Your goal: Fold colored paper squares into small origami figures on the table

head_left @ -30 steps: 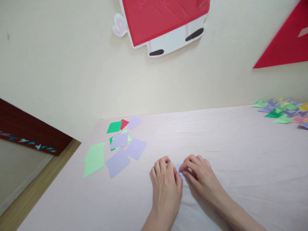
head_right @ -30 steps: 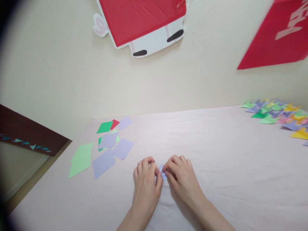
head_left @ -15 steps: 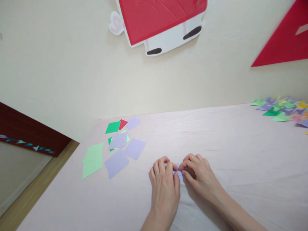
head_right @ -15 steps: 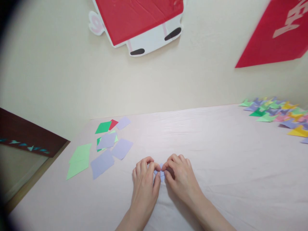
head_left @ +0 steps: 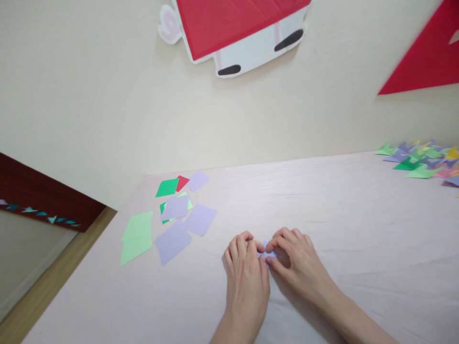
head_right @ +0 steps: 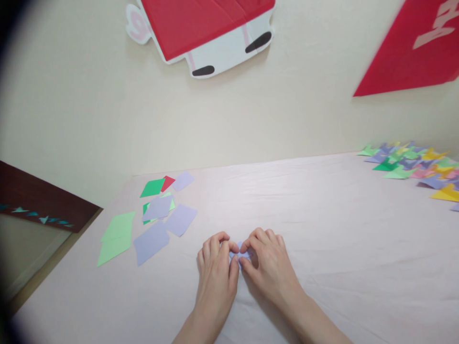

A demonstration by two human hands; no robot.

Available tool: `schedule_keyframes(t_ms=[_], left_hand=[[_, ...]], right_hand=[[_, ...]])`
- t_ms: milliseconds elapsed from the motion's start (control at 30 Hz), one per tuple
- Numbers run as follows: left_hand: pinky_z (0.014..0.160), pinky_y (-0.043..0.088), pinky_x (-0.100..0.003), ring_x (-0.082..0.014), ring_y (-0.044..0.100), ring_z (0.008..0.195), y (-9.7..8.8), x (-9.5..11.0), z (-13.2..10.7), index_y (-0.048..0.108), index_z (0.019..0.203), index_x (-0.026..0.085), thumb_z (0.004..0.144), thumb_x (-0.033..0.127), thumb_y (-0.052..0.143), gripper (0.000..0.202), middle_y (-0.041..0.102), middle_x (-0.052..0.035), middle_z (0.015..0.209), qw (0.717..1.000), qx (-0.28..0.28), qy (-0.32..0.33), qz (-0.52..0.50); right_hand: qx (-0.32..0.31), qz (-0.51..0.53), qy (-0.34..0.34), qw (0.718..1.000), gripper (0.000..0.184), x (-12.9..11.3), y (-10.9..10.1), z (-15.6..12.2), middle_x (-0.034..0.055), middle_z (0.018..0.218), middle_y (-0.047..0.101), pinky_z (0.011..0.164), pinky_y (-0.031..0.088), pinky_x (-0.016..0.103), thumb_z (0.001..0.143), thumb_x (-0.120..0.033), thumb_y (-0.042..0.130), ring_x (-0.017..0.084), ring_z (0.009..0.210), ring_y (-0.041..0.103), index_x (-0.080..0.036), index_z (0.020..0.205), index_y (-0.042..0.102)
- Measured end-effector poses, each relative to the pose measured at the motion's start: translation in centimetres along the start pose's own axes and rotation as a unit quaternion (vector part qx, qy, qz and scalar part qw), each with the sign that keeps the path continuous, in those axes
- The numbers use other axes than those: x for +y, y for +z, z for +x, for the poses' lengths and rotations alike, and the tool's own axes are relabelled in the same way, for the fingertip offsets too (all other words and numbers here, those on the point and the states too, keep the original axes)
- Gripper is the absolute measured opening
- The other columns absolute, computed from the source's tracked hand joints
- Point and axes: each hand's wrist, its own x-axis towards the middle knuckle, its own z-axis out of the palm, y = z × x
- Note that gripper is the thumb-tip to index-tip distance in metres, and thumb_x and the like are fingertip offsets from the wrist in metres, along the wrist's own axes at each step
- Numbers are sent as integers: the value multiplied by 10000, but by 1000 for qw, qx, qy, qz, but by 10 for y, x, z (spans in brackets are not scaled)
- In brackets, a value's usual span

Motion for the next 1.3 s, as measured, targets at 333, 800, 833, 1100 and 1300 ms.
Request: schedule_keyframes(t_ms=[333, 800, 833, 1100, 1300], left_hand=[[998, 352, -435, -246, 456, 1163, 1, -3, -1, 566, 953, 212, 818, -6, 479, 271, 534, -59, 1147, 1000, 15, 14, -5], [974, 355, -415, -240, 458, 1143, -1, 4, 2, 543, 880, 210, 795, 29, 507, 203, 540, -49, 1109, 999, 28, -11, -11], [973, 354, -411, -240, 455, 1150, 0, 3, 3, 546, 881, 212, 772, 8, 492, 238, 540, -49, 1116, 1000, 25, -13, -12], [942, 376, -351, -207, 494, 1118, -6, -7, 2, 561, 986, 220, 704, -38, 417, 408, 579, -42, 1121, 1000, 8, -13, -9], [915, 384, -351, -230, 493, 1100, -17, -3, 5, 582, 1111, 217, 850, 105, 499, 296, 585, -43, 1158, 997, -28, 34, 56]], right_hand=[[-10, 9, 5, 1000, 184, 1, -1, 2, 36, 909, 638, 789, 358, 377, 820, -115, 531, 234, 898, 533, -238, 847, 666], [-1, 18, -2, 1000, 177, 0, -4, 2, 39, 924, 645, 812, 360, 381, 806, -131, 526, 234, 916, 531, -228, 835, 671], [-1, 16, -5, 1000, 183, 0, -4, 2, 38, 931, 645, 814, 359, 378, 805, -124, 527, 233, 923, 532, -229, 844, 671], [-15, 28, -18, 999, 310, 10, -5, 4, 34, 919, 664, 820, 379, 377, 808, -43, 471, 227, 919, 552, -243, 848, 705], [13, 47, -36, 998, 270, 12, -3, 1, 42, 921, 667, 838, 397, 381, 815, -82, 478, 228, 926, 558, -237, 839, 698]])
